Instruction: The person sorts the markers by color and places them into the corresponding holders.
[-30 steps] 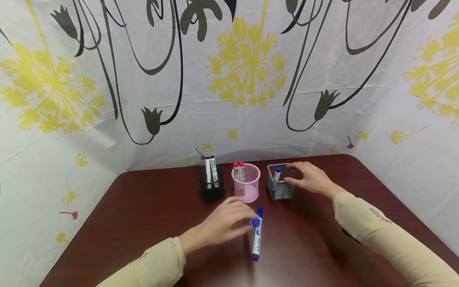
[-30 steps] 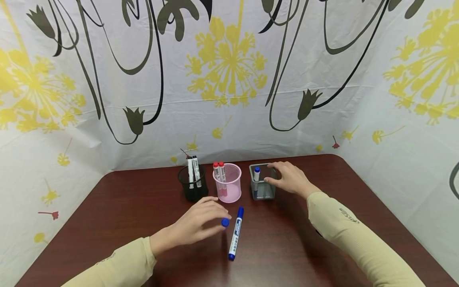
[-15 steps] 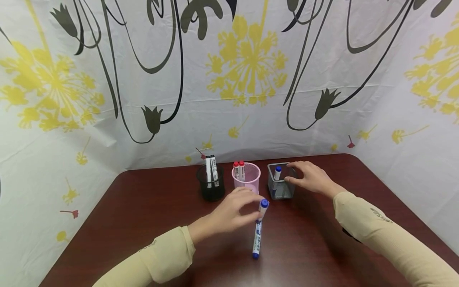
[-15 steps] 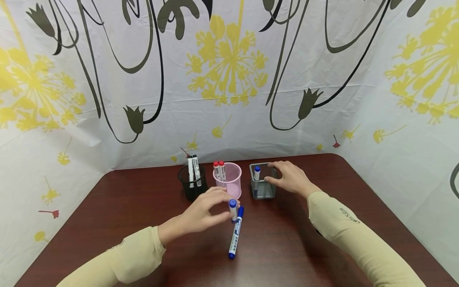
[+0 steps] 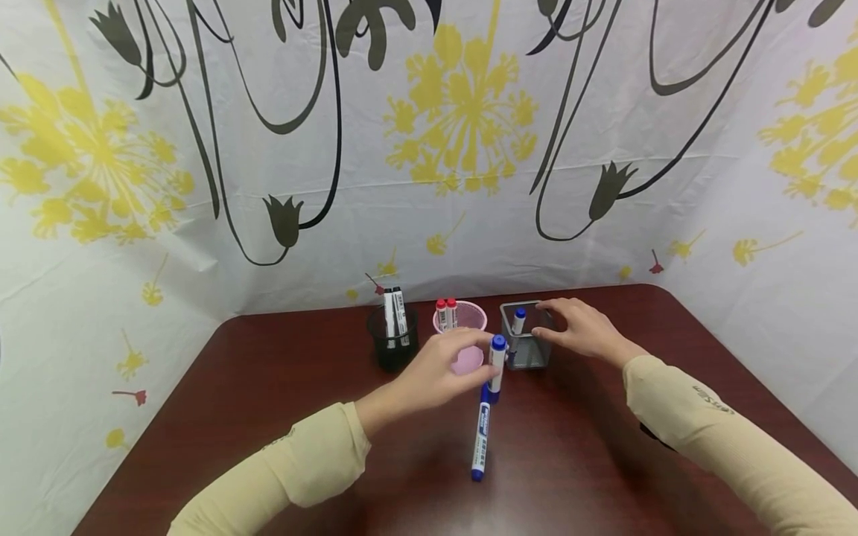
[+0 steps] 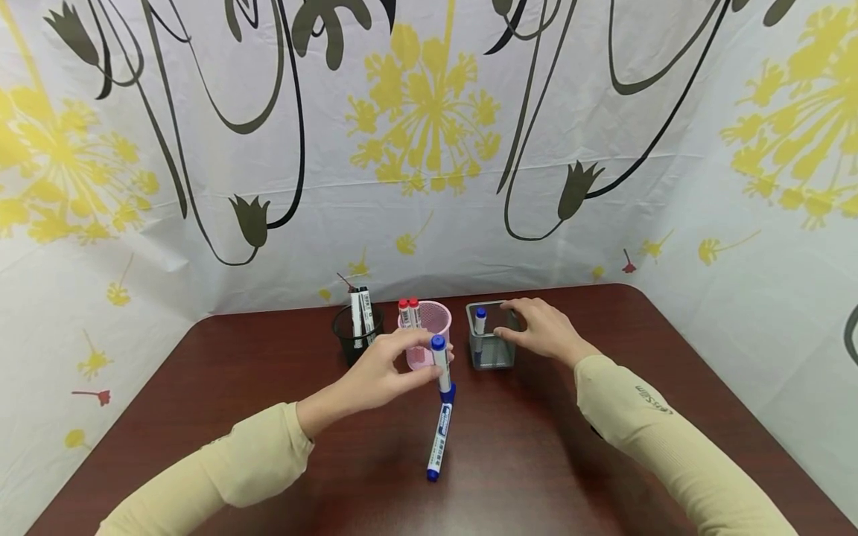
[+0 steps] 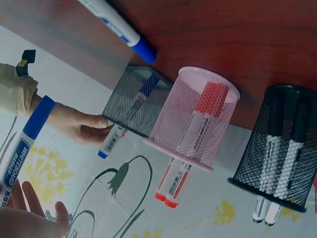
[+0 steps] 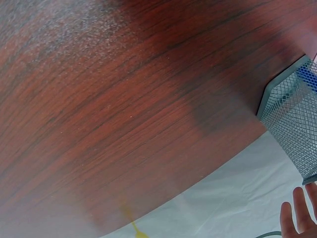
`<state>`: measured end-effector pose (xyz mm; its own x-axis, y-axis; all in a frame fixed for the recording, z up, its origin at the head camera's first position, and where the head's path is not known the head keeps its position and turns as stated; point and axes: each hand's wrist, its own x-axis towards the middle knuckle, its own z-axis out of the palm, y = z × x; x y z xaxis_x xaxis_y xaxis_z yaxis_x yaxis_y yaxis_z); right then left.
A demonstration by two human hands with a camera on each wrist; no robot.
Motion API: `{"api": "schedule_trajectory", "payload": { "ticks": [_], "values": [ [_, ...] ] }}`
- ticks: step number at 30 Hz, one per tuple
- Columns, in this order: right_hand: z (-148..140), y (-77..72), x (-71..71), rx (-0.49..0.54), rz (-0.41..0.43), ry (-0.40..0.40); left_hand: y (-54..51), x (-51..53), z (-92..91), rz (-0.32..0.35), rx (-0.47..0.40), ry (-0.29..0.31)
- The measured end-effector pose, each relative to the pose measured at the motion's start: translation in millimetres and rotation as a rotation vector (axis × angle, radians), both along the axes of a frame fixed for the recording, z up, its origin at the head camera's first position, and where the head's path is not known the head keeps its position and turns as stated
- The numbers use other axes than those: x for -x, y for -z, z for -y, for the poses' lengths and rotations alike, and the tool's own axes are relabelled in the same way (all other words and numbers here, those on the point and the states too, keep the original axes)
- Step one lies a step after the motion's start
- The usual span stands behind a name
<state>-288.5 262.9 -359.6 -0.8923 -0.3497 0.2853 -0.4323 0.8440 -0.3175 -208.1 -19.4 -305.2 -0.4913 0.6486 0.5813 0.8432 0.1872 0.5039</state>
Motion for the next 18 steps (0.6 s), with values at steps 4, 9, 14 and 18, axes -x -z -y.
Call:
{"api": "schedule_trajectory", "payload": {
  "ticks": [4,9,14,18],
  "values": [
    [0,0.1,-0.3,0.005,-0.002,0.006,-6.5,3.2,-2.5,0.023,-0.018,-0.026],
    [0,0.3,-0.2,0.009,0.0,0.009,-14.4,9.1,-5.5,0.001,-0.038,-0.042],
    [0,0.2,-0.3,0.01,0.003,0.008,-22.5,16.2,-8.4,-0.055,-0.063,-0.031],
    [0,0.3,-0.2,0.01,0.004,0.006,-28.0,22.3,-10.6,-0.035,-0.065,-0.048]
  ]
}}
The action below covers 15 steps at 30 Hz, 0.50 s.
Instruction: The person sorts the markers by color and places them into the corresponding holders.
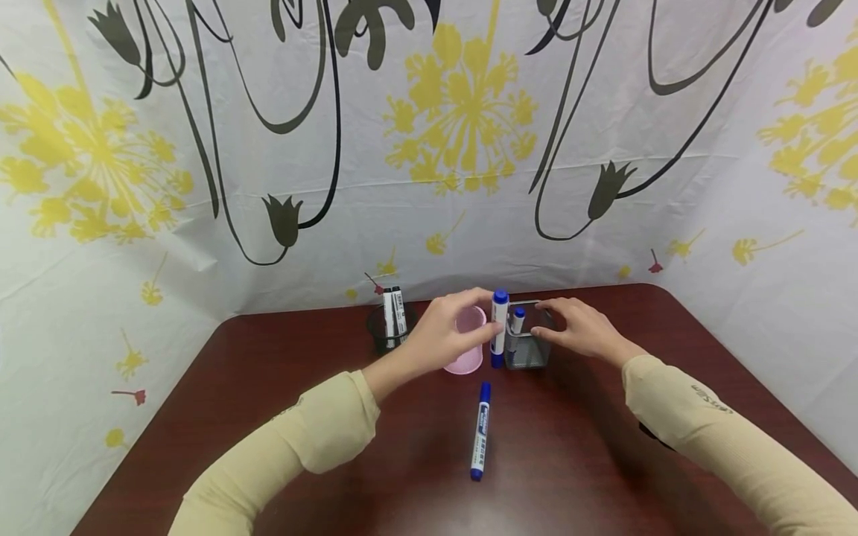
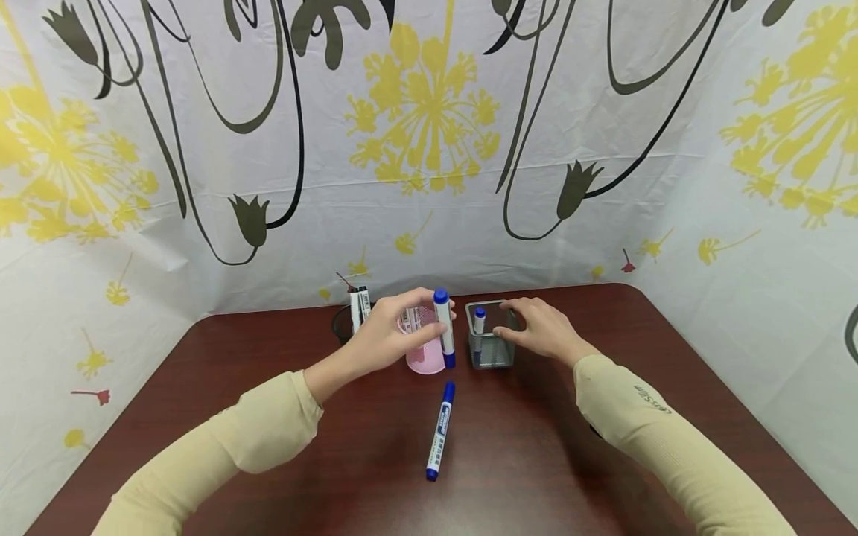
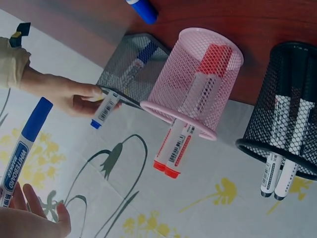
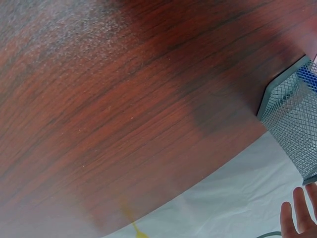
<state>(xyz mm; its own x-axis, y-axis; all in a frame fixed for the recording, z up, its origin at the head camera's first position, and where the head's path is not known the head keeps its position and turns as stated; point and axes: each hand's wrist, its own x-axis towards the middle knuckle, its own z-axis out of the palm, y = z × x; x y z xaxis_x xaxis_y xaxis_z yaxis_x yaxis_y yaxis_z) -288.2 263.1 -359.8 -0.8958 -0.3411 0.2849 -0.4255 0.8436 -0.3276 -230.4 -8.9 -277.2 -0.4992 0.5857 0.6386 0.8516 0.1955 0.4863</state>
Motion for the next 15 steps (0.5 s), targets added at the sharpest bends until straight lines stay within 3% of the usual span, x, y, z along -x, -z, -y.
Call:
{"api": "schedule_trajectory", "payload": {
  "ticks": [8,15],
  "values": [
    [0,0.1,1.0,-0.002,0.01,-0.012,-9.2,14.0,-5.1,0.143,-0.029,-0.023],
    [-1,0.6,1.4,-0.005,-0.001,-0.026,-16.9,25.9,-11.3,0.138,-0.024,-0.085]
  ]
}}
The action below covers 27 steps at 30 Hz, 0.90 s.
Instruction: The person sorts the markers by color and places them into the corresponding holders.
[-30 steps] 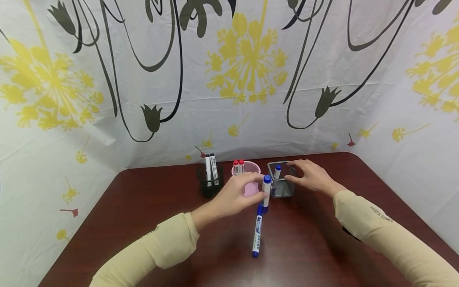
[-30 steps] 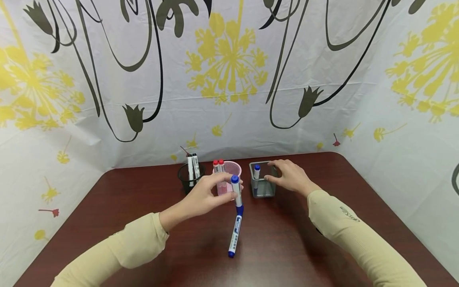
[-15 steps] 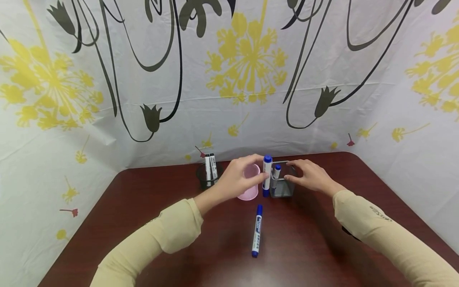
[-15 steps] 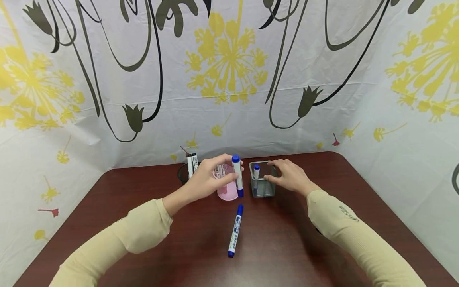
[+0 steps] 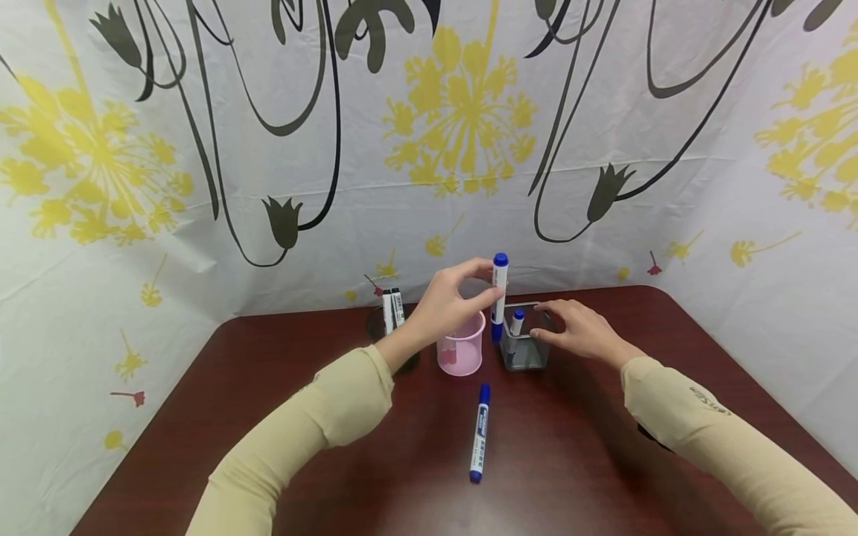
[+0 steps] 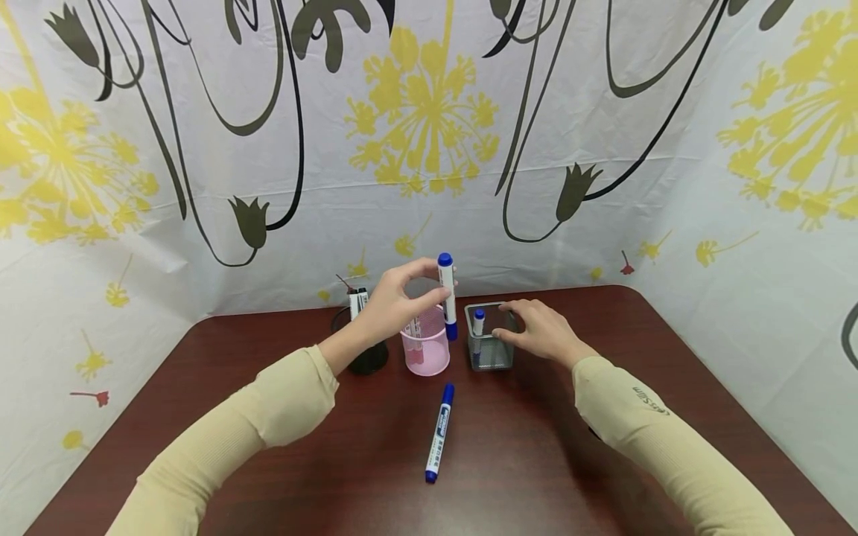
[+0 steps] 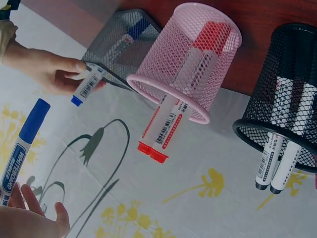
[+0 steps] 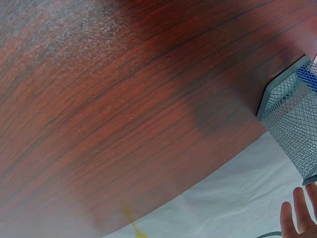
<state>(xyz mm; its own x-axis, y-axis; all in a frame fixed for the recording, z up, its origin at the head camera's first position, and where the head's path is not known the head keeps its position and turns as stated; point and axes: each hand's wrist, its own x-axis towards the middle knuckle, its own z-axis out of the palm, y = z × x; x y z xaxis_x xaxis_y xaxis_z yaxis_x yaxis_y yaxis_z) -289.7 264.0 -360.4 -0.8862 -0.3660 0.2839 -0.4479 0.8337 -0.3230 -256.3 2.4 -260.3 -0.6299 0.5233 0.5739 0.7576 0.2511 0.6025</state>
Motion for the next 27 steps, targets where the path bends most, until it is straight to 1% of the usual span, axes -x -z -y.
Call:
{"api": "schedule_trajectory", "payload": {
  "ticks": [5,11,19,27],
  "values": [
    [0,-0.5,0.4,0.002,-0.008,-0.008,-3.0,8.6,-7.4,0.008,0.026,-0.047],
    [-1,0.1,1.3,0.002,-0.005,-0.013,-3.4,19.1,-17.7,0.027,0.008,-0.069],
    [-1,-1.5,0.6,0.003,-0.003,-0.017,-0.2,32.3,-27.0,0.052,0.0,-0.084],
    [0,-2.8,0.0,-0.004,-0.001,-0.013,5.5,41.2,-32.2,0.088,0.001,-0.102]
  ]
}}
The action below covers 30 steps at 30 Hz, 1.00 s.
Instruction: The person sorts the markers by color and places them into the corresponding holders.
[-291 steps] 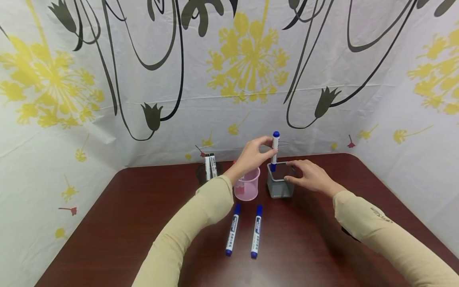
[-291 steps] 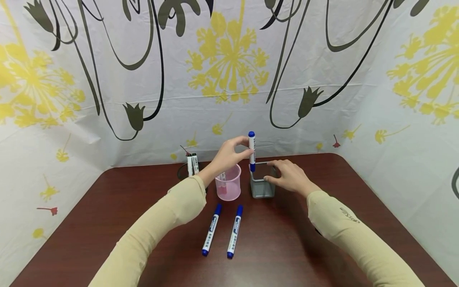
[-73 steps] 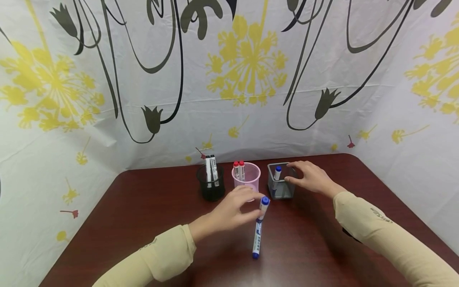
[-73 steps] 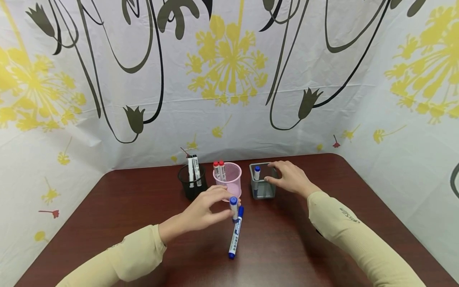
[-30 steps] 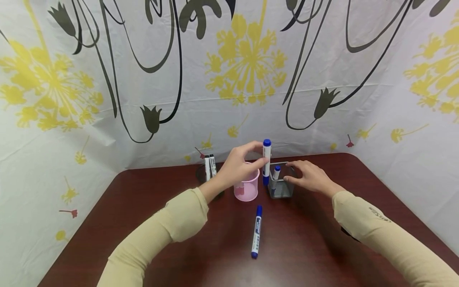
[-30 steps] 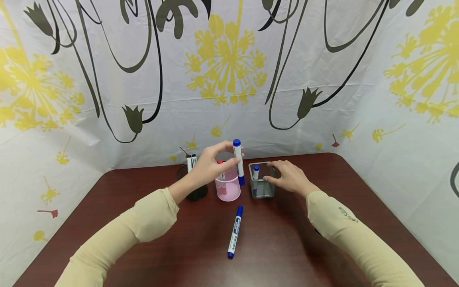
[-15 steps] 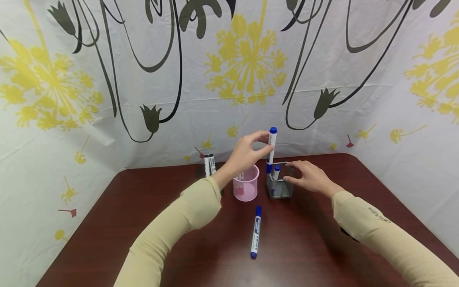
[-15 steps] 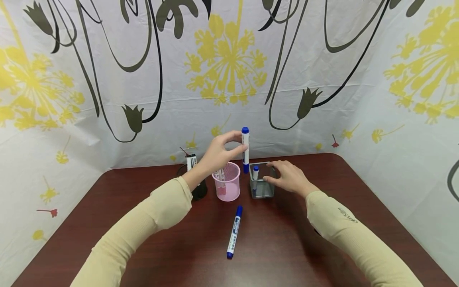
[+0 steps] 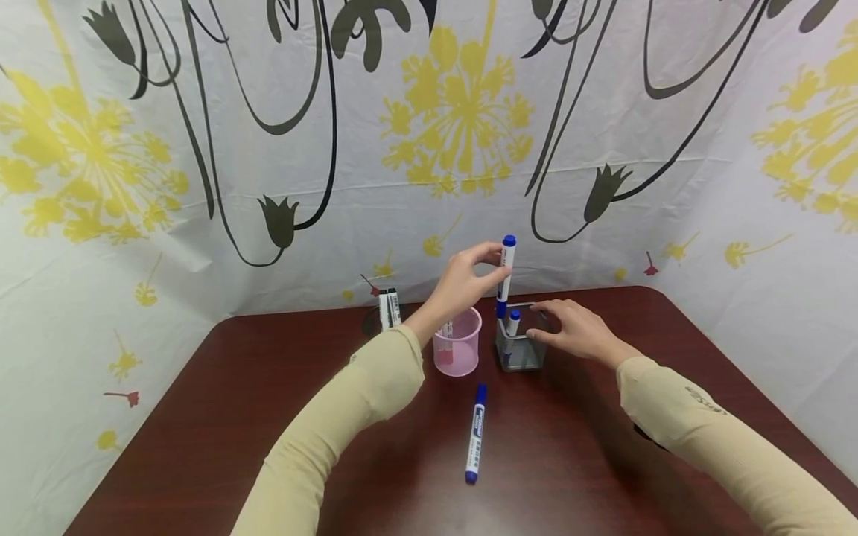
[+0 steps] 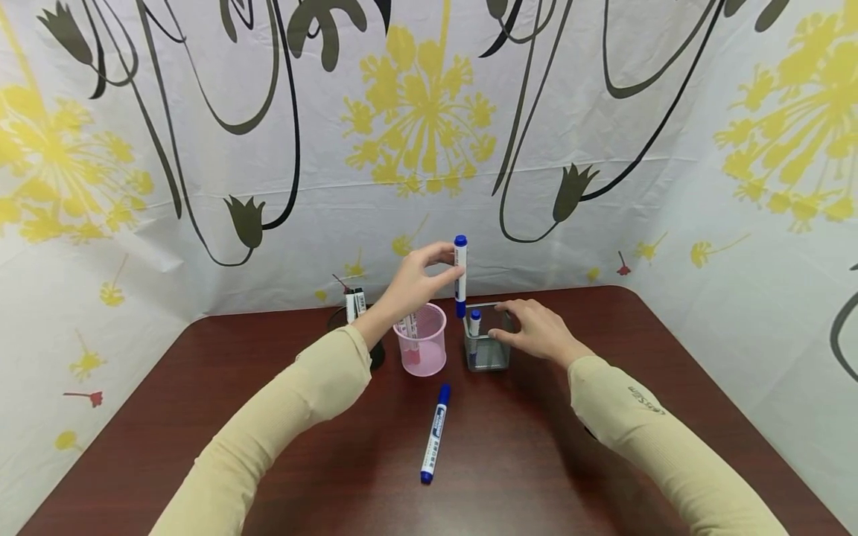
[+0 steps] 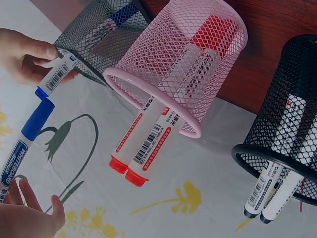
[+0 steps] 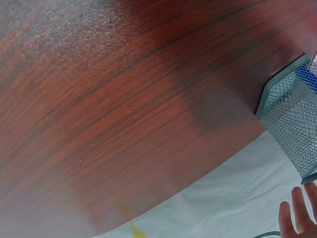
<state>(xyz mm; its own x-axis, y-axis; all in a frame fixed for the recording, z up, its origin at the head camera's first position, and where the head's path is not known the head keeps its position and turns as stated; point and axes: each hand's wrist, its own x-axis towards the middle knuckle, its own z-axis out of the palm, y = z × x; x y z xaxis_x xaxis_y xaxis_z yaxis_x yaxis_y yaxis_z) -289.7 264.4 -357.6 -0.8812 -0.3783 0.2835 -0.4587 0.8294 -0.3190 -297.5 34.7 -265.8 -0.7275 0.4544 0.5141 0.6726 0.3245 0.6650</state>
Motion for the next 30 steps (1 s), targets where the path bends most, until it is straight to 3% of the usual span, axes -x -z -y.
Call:
{"api": "schedule_trajectory", "payload": {
  "ticks": [17,30],
  "values": [
    [0,2.1,-0.2,0.004,-0.012,0.006,-1.0,11.1,-12.1,0.029,-0.015,-0.024],
    [0,0.7,-1.3,0.002,-0.011,0.0,11.4,20.0,-27.3,0.069,-0.004,-0.05]
  ]
}}
